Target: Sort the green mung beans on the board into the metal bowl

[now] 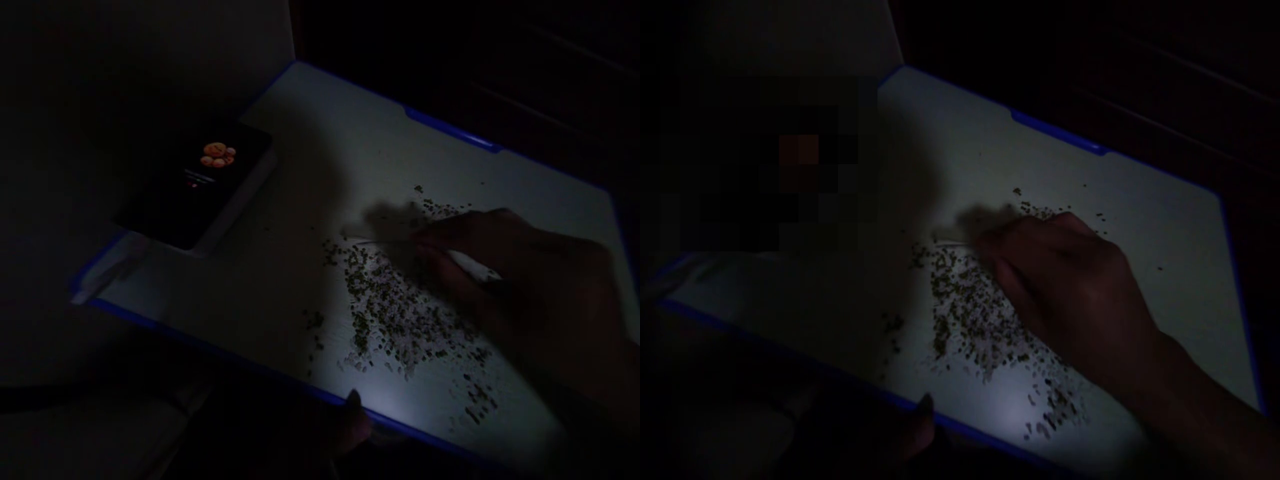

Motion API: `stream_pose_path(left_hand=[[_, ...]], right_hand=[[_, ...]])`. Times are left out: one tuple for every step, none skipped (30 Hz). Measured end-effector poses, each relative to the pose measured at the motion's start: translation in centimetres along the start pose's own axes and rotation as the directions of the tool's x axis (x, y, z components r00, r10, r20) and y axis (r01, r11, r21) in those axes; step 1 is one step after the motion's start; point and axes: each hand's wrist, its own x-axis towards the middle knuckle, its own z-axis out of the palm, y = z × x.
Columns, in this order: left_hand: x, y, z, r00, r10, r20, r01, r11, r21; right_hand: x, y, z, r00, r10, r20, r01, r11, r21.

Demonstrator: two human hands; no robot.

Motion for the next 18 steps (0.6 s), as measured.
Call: stream_pose_path(left_hand=[[0.3,0.3,-0.1,1.0,0.007,0.013,-0.007,1.0,0.002],[0.4,0.7,-0.4,1.0,0.016,0.024,-0.016,1.0,0.004],[0.6,1.0,-0.7,0.999,0.027,0.033,-0.027,1.0,0.004],[0.6,1.3,-1.1,0.998,0.039,0.039,-0.039,0.999,0.003],[0.6,1.6,-1.6,0.998,0.05,0.044,-0.051,0.999,0.002],[0.5,1.9,-2.0,0.997,0.062,0.047,-0.062,0.998,0.0],[0.3,2.1,-2.5,0.996,0.072,0.048,-0.072,0.997,-0.002],[0.2,2.3,-2.9,0.995,0.083,0.049,-0.083,0.997,-0.005],[0.0,2.4,-3.2,0.994,0.093,0.048,-0.093,0.996,-0.008],[-0.1,2.5,-3.6,0.994,0.103,0.048,-0.102,0.995,-0.012],[-0.1,2.5,-3.9,0.993,0.111,0.048,-0.111,0.994,-0.015],[-0.2,2.6,-4.1,0.992,0.12,0.049,-0.119,0.993,-0.018],[-0.2,2.6,-4.4,0.99,0.128,0.051,-0.127,0.992,-0.02],[-0.2,2.6,-4.6,0.989,0.135,0.055,-0.134,0.991,-0.023],[-0.1,2.6,-4.8,0.988,0.142,0.061,-0.141,0.99,-0.025],[-0.1,2.6,-5.0,0.987,0.148,0.067,-0.147,0.989,-0.027],[-0.1,2.6,-5.2,0.986,0.152,0.074,-0.15,0.988,-0.029],[0.0,2.6,-5.3,0.985,0.154,0.081,-0.152,0.988,-0.031]], right_hand=[[1.2,0.2,0.6,0.998,-0.055,0.011,0.056,0.998,-0.028],[2.3,0.5,1.2,0.996,-0.082,0.017,0.083,0.995,-0.052],[3.3,0.8,1.8,0.994,-0.106,0.014,0.107,0.992,-0.071],[4.1,1.1,2.3,0.991,-0.134,0.018,0.135,0.987,-0.085],[4.9,1.3,2.9,0.988,-0.15,0.034,0.152,0.984,-0.09],[5.5,1.4,3.3,0.986,-0.162,0.046,0.166,0.982,-0.088],[5.9,1.5,3.7,0.983,-0.174,0.054,0.178,0.981,-0.081],[6.2,1.4,4.0,0.981,-0.184,0.056,0.187,0.98,-0.07],[6.3,1.3,4.2,0.98,-0.194,0.052,0.197,0.979,-0.058],[6.2,1.1,4.3,0.977,-0.206,0.046,0.208,0.977,-0.046],[6.1,0.9,4.4,0.976,-0.213,0.047,0.215,0.976,-0.037],[5.8,0.6,4.4,0.974,-0.219,0.055,0.221,0.975,-0.03],[5.5,0.2,4.3,0.972,-0.226,0.065,0.228,0.973,-0.024],[5.1,-0.1,4.2,0.969,-0.233,0.076,0.235,0.972,-0.019],[4.6,-0.5,4.1,0.966,-0.245,0.084,0.247,0.969,-0.013],[4.2,-0.8,3.9,0.962,-0.258,0.087,0.259,0.966,-0.007],[3.7,-1.1,3.7,0.958,-0.272,0.086,0.273,0.962,-0.001],[3.2,-1.4,3.6,0.955,-0.286,0.08,0.287,0.958,0.002]])
